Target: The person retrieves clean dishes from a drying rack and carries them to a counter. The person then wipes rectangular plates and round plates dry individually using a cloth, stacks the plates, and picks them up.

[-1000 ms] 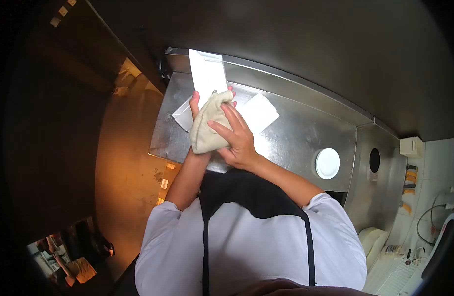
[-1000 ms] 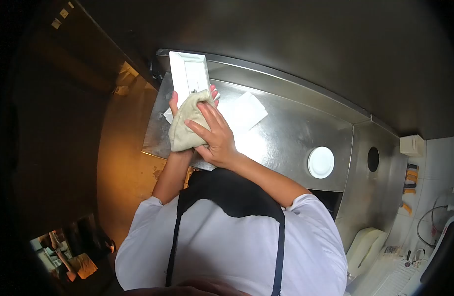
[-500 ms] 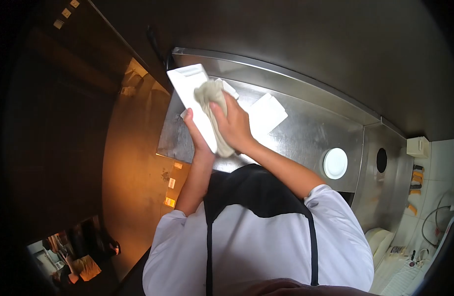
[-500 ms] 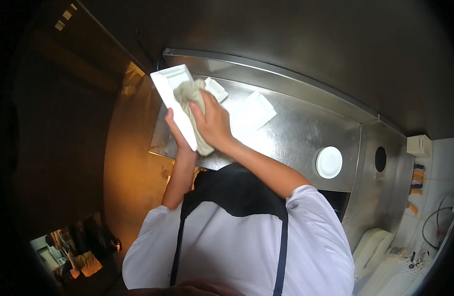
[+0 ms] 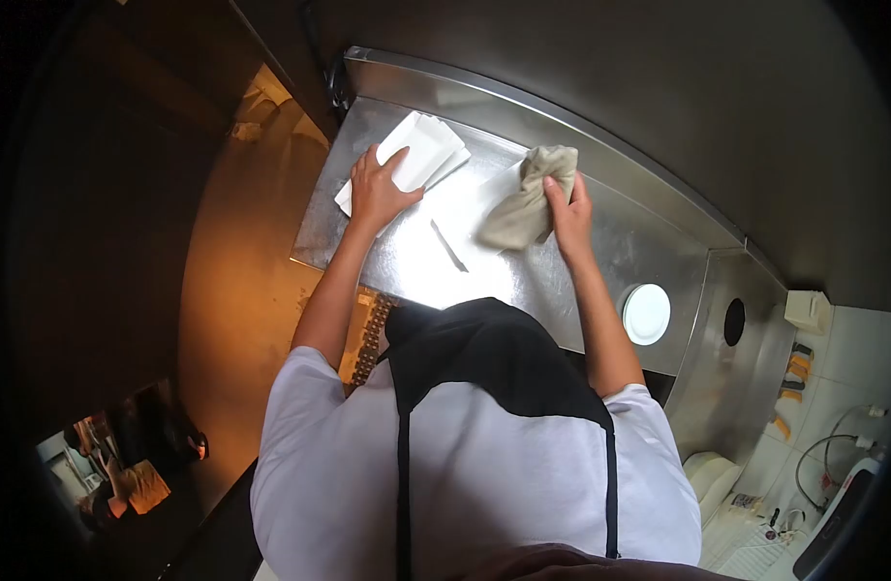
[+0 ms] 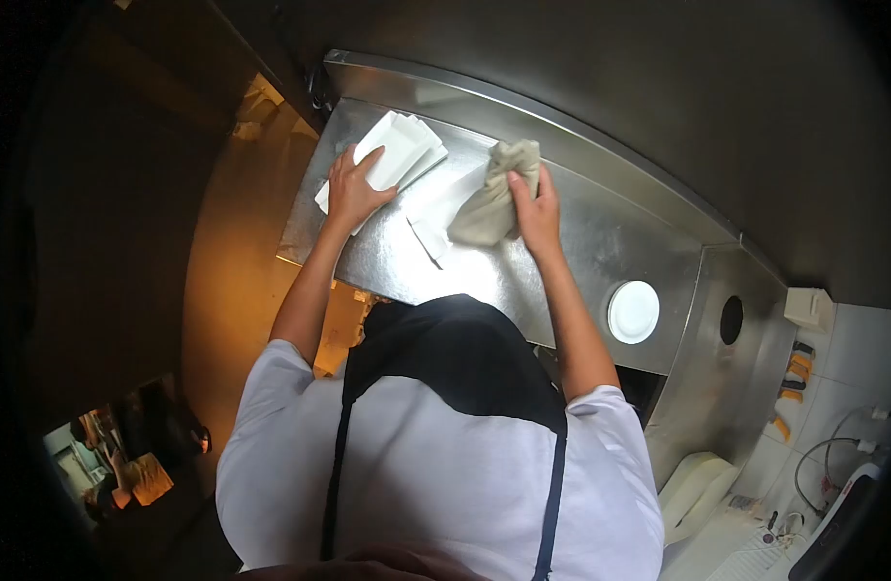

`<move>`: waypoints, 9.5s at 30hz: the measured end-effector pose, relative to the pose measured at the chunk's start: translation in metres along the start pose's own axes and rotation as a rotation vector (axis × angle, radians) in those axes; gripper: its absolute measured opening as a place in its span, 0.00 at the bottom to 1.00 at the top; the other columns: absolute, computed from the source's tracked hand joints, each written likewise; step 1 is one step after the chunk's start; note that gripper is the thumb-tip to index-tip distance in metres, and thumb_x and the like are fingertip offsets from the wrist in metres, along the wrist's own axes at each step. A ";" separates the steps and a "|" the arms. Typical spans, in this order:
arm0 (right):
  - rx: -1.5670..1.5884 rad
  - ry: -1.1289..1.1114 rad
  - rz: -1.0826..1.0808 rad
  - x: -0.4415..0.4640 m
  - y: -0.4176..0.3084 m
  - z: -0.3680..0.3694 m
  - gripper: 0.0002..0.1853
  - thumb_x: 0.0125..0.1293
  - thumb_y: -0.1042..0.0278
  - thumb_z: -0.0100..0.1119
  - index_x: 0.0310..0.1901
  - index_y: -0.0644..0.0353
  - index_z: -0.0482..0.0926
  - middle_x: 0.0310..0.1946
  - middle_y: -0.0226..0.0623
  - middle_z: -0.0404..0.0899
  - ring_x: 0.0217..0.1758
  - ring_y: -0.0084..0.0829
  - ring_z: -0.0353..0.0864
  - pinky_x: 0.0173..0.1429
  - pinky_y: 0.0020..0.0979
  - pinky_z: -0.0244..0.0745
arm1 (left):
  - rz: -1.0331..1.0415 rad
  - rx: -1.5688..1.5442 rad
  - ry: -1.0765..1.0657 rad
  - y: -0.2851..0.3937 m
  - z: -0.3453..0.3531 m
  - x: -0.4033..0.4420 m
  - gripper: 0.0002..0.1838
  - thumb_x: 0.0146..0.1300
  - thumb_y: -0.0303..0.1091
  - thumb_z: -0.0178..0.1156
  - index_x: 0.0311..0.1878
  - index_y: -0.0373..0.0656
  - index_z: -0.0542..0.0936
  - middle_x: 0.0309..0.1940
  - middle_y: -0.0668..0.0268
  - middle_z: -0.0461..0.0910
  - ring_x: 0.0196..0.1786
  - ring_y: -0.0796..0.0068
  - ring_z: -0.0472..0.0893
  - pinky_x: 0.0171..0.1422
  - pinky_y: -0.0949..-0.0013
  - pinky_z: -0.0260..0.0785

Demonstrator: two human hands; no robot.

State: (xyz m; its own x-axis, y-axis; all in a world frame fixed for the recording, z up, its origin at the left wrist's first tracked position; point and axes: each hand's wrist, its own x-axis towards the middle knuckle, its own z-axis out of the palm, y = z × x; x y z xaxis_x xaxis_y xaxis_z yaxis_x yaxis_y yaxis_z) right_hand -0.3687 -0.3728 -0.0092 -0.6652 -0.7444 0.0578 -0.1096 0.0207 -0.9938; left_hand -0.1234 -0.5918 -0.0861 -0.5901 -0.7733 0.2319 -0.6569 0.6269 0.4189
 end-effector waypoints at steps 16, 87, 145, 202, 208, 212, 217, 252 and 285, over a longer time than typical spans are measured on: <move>-0.781 -0.742 -0.736 -0.033 0.023 0.055 0.29 0.52 0.64 0.70 0.61 0.50 0.84 0.70 0.46 0.75 0.75 0.51 0.71 0.77 0.54 0.65 | 0.182 0.048 -0.058 -0.011 0.031 0.020 0.50 0.47 0.56 0.82 0.73 0.45 0.77 0.74 0.38 0.67 0.78 0.41 0.66 0.82 0.42 0.56; -0.342 -0.221 -0.776 -0.042 -0.065 0.044 0.34 0.54 0.57 0.71 0.66 0.49 0.84 0.74 0.51 0.73 0.76 0.56 0.72 0.80 0.51 0.66 | -0.322 -2.286 -0.238 0.181 -0.057 -0.025 0.42 0.76 0.69 0.43 0.78 0.42 0.66 0.69 0.54 0.75 0.68 0.55 0.78 0.76 0.52 0.70; -0.827 -0.499 -0.614 -0.002 0.070 0.024 0.31 0.58 0.66 0.67 0.66 0.53 0.81 0.65 0.50 0.80 0.69 0.50 0.78 0.73 0.49 0.70 | 0.047 -0.270 -0.022 0.055 0.003 -0.087 0.47 0.55 0.49 0.80 0.75 0.43 0.72 0.75 0.51 0.71 0.78 0.48 0.69 0.82 0.49 0.60; 0.422 0.283 0.123 -0.082 0.056 -0.139 0.20 0.67 0.68 0.66 0.59 0.65 0.82 0.50 0.35 0.87 0.52 0.27 0.85 0.61 0.30 0.77 | 0.243 -0.014 -0.184 0.169 0.051 -0.020 0.54 0.46 0.52 0.82 0.76 0.44 0.72 0.62 0.38 0.76 0.67 0.40 0.77 0.72 0.50 0.70; 0.838 0.245 0.073 -0.057 -0.022 -0.094 0.24 0.72 0.65 0.64 0.66 0.63 0.76 0.55 0.38 0.84 0.57 0.30 0.85 0.66 0.34 0.79 | 0.143 -0.688 -0.237 0.166 0.010 0.006 0.44 0.60 0.52 0.73 0.76 0.42 0.72 0.65 0.46 0.77 0.67 0.55 0.79 0.73 0.59 0.70; 0.387 0.052 -0.194 -0.002 -0.055 -0.026 0.31 0.70 0.60 0.67 0.70 0.65 0.72 0.60 0.48 0.82 0.63 0.40 0.83 0.69 0.41 0.77 | -0.199 -1.462 -0.472 0.213 -0.039 -0.017 0.40 0.72 0.58 0.57 0.74 0.34 0.71 0.64 0.56 0.78 0.65 0.68 0.78 0.71 0.64 0.69; -0.181 -0.003 -0.550 -0.045 -0.065 0.042 0.39 0.58 0.67 0.70 0.74 0.59 0.73 0.78 0.52 0.68 0.82 0.49 0.66 0.83 0.46 0.62 | -0.347 -1.946 -0.266 0.213 -0.084 0.000 0.43 0.77 0.70 0.43 0.78 0.42 0.67 0.70 0.54 0.76 0.71 0.59 0.76 0.78 0.57 0.67; 0.187 -0.051 0.241 -0.061 0.000 -0.004 0.20 0.67 0.70 0.68 0.61 0.63 0.82 0.54 0.37 0.87 0.57 0.28 0.85 0.65 0.31 0.77 | 0.063 0.032 -0.056 0.013 -0.018 0.020 0.45 0.46 0.49 0.80 0.72 0.51 0.79 0.75 0.44 0.68 0.75 0.42 0.69 0.80 0.46 0.59; -0.763 -0.590 -0.664 -0.010 0.068 0.037 0.25 0.57 0.64 0.68 0.58 0.58 0.85 0.41 0.46 0.82 0.47 0.49 0.85 0.51 0.46 0.82 | 0.016 -0.245 -0.145 0.095 0.036 -0.117 0.69 0.44 0.49 0.85 0.85 0.44 0.50 0.82 0.47 0.54 0.81 0.41 0.61 0.82 0.47 0.60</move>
State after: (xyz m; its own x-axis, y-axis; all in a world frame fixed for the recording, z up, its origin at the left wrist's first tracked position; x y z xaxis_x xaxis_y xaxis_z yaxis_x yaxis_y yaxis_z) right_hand -0.3422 -0.3882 -0.0812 0.1132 -0.9497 0.2921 -0.8549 -0.2429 -0.4584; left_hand -0.1336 -0.4380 -0.1053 -0.6721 -0.7307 0.1198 -0.5241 0.5837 0.6202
